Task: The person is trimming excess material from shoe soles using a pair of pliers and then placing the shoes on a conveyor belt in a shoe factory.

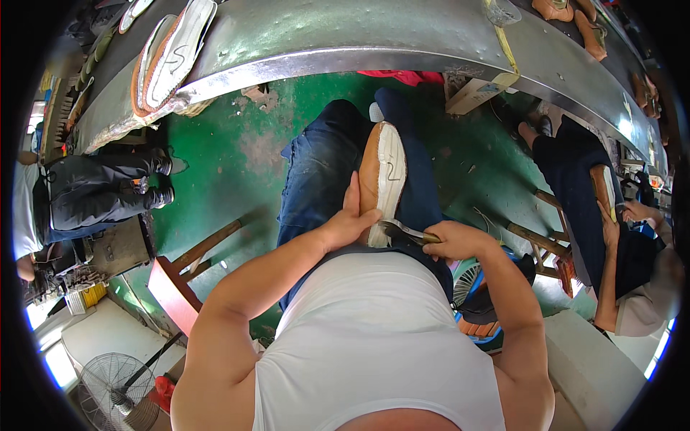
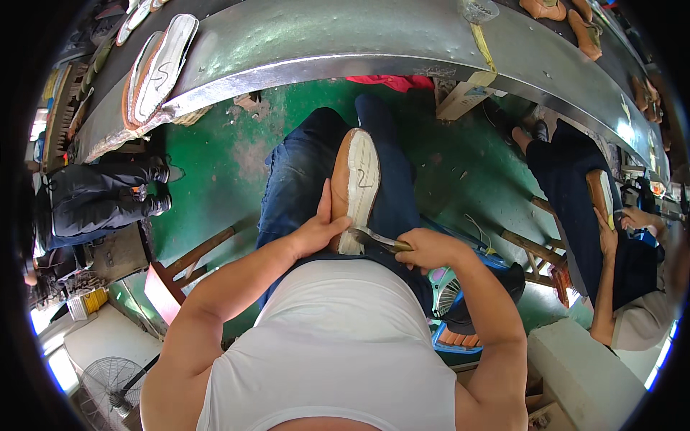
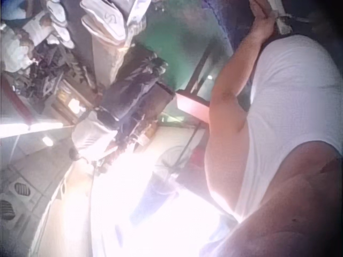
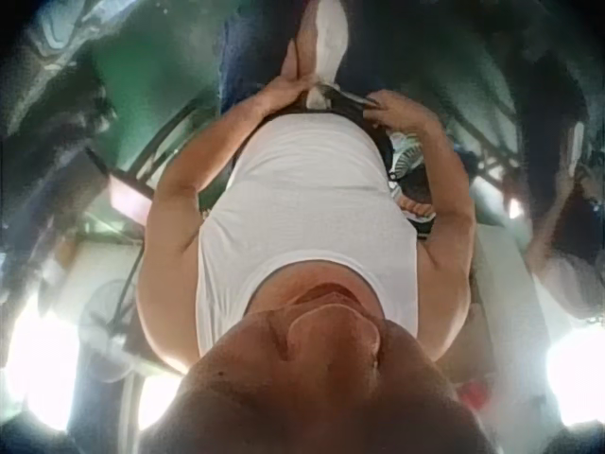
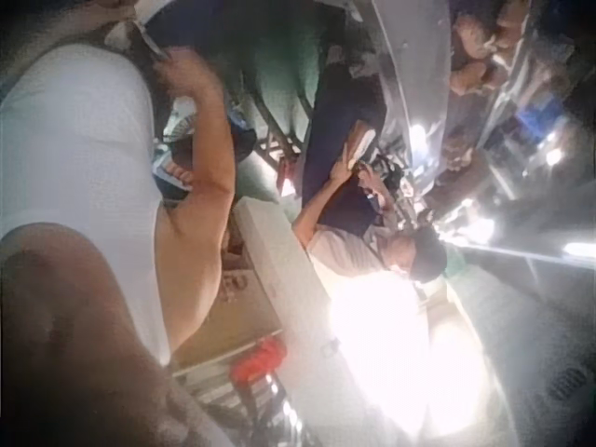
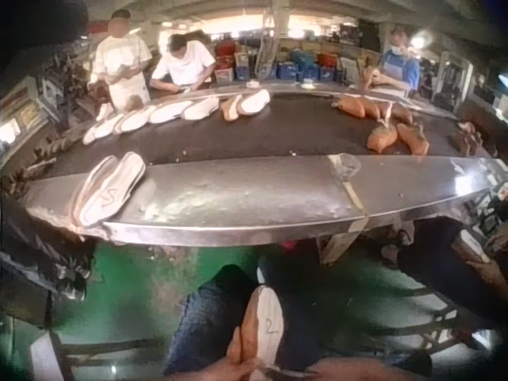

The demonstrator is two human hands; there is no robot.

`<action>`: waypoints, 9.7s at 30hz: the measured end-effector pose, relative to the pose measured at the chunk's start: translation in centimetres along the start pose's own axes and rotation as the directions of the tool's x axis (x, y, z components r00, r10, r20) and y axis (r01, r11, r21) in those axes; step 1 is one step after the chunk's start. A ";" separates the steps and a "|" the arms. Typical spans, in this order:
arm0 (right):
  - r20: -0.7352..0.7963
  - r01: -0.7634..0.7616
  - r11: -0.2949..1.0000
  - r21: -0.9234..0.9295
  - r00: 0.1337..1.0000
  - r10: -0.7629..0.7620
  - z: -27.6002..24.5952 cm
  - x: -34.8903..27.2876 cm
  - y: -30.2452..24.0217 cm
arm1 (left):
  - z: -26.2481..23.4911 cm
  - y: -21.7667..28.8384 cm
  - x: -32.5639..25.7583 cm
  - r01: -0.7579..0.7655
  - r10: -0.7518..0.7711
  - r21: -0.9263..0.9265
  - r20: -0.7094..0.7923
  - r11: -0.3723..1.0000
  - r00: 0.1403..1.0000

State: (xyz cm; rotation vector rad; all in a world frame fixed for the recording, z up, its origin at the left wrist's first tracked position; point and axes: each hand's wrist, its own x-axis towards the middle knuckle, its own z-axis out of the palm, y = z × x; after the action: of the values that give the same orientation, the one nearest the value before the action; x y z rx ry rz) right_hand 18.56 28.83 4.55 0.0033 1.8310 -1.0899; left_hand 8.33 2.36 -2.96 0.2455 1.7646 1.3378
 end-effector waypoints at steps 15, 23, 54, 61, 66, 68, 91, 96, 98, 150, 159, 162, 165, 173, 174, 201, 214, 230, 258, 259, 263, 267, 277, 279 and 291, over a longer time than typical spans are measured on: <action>-0.710 0.307 0.925 0.223 0.702 -0.062 1.7 3.6 -0.4 | -3.9 3.1 -1.0 0.030 0.108 -0.559 0.213 0.829 0.971; -0.658 0.395 0.786 0.476 0.753 0.019 3.2 5.5 3.8 | -13.7 17.9 -1.6 -0.305 0.404 -0.619 0.021 0.724 0.915; -0.567 0.467 0.560 0.685 0.824 0.007 1.3 7.4 4.3 | -38.0 32.3 9.3 0.077 0.191 0.549 -0.415 0.832 0.889; -0.545 0.410 0.541 0.734 0.831 0.110 2.5 6.0 3.2 | -20.6 23.8 1.7 -0.530 0.473 -0.156 -0.295 0.833 0.830; -0.659 0.497 0.774 0.392 0.739 -0.140 1.6 2.0 -3.6 | -9.9 11.0 1.5 -0.497 0.455 -0.447 -0.206 0.744 0.866; -0.625 0.400 0.886 0.234 0.760 -0.178 1.5 1.0 -5.5 | -8.1 8.8 1.7 -0.445 0.429 -0.322 -0.123 0.836 0.895; -0.377 0.256 0.808 0.531 0.925 -0.045 -0.5 2.2 -10.8 | -9.4 8.5 1.4 -0.353 0.366 -0.123 0.099 0.927 0.925; -0.313 0.287 0.834 0.471 0.938 -0.146 -3.3 1.6 -11.1 | -9.4 9.0 2.1 -0.323 0.338 -0.104 0.202 0.941 0.919; -0.277 0.351 0.519 0.780 0.936 -0.217 -2.1 2.3 -10.9 | -9.5 9.0 2.4 -0.359 0.371 -0.098 0.197 0.928 0.907; -0.643 0.120 0.835 -0.538 0.582 -0.498 3.5 -1.1 -3.7 | -7.5 13.0 2.3 -0.541 0.551 0.104 -0.132 0.834 0.824; -0.130 0.080 -0.151 0.985 0.924 -0.358 0.7 8.4 -2.5 | -3.8 9.4 -2.0 -0.718 0.754 0.580 0.251 0.385 0.607; -0.109 0.109 0.007 0.994 0.993 -0.046 0.8 5.5 -6.4 | -3.7 11.5 -3.8 -0.678 0.584 0.478 0.354 0.558 0.731; -0.131 0.131 -0.009 0.991 0.991 -0.035 1.3 5.8 -5.4 | -3.4 11.9 -4.3 -0.674 0.554 0.440 0.384 0.594 0.739; -0.227 0.239 -0.021 0.971 0.946 0.233 3.4 6.9 -6.4 | 1.0 7.6 -0.1 -0.668 0.691 0.182 -0.250 0.721 0.678; -0.220 0.231 -0.020 0.973 0.946 0.237 3.6 6.7 -6.4 | 1.3 7.7 -0.1 -0.671 0.695 0.185 -0.257 0.718 0.672; -0.659 0.133 0.791 -0.598 0.480 -0.579 0.1 0.1 -11.4 | -1.5 9.1 4.9 -0.496 0.496 0.027 -0.081 0.868 0.864; -0.818 0.285 0.899 -0.332 0.389 -0.424 -3.4 1.8 -9.8 | -4.2 8.3 5.1 -0.549 0.544 -0.058 -0.089 0.834 0.834; -0.434 -0.030 0.614 -0.789 0.735 -0.521 6.4 -0.3 -3.9 | -4.4 3.6 2.9 0.063 0.057 0.316 -0.354 0.947 0.933; -0.380 -0.043 0.679 -0.733 0.854 -0.356 -0.1 0.5 -9.1 | -2.8 2.3 -2.3 0.015 0.057 -0.394 0.171 0.919 0.984; -0.290 -0.121 0.591 -0.798 0.936 -0.201 -0.4 0.5 -9.9 | -2.6 3.3 -2.2 0.122 0.020 -0.628 0.214 0.768 0.977; -0.215 -0.092 0.692 -0.717 0.972 -0.094 1.6 1.8 -8.7 | 0.5 1.4 -0.5 0.036 -0.182 -0.466 -0.273 0.884 0.945; -0.481 -0.040 0.762 -0.646 0.797 -0.366 4.4 2.9 -6.5 | -0.1 -0.5 0.2 -0.049 0.046 0.003 -0.432 0.999 0.901; -0.621 -0.181 0.793 -0.582 0.728 -0.290 1.1 3.2 -5.6 | -0.3 0.5 -0.1 -0.403 0.589 0.515 -0.267 0.756 0.763; -0.646 -0.174 0.871 -0.459 0.739 -0.193 1.4 3.5 -4.0 | -0.9 1.3 -0.3 -0.390 0.595 0.717 -0.043 0.578 0.802; -0.635 -0.058 0.905 -0.422 0.731 -0.250 -2.4 6.2 -3.6 | -2.0 9.2 -1.2 -0.151 0.030 0.840 0.159 0.520 0.987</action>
State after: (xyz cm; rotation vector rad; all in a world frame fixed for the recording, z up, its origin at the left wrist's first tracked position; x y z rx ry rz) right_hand 11.95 25.66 2.75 0.0611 2.7456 -0.7829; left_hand 4.53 3.93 5.56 0.9612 2.1952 0.3609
